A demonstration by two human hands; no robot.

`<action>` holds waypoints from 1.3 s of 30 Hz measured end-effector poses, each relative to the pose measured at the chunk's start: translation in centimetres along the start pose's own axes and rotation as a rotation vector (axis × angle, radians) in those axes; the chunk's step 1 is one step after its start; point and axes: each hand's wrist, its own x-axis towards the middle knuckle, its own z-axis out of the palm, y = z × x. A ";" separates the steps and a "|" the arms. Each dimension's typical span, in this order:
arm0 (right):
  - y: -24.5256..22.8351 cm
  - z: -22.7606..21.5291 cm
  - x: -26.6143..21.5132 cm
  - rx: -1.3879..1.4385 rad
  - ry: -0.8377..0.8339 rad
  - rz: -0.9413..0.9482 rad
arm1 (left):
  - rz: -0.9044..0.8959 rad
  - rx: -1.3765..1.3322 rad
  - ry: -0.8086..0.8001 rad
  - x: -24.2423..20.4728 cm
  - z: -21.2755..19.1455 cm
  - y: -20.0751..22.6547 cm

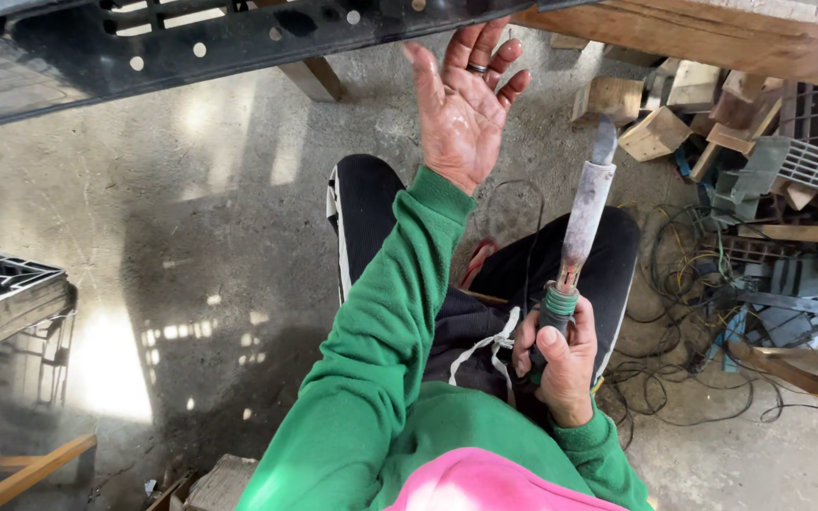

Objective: The person uses a soldering iron to melt and smooth the edges of a black plastic crate. They then use a screwdriver to press and shape the softened plastic along the crate's edge.

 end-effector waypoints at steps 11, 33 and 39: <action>0.3 -0.2 0.5 -0.043 -0.009 0.011 | 0.053 0.144 0.079 0.2 -0.5 -0.6; 2.4 -2.1 7.6 -0.398 -0.096 -0.146 | 0.210 0.708 0.491 -0.2 -0.2 1.3; 3.4 -1.9 9.0 -0.249 -0.147 -0.151 | 0.910 2.024 0.418 -2.6 2.4 5.9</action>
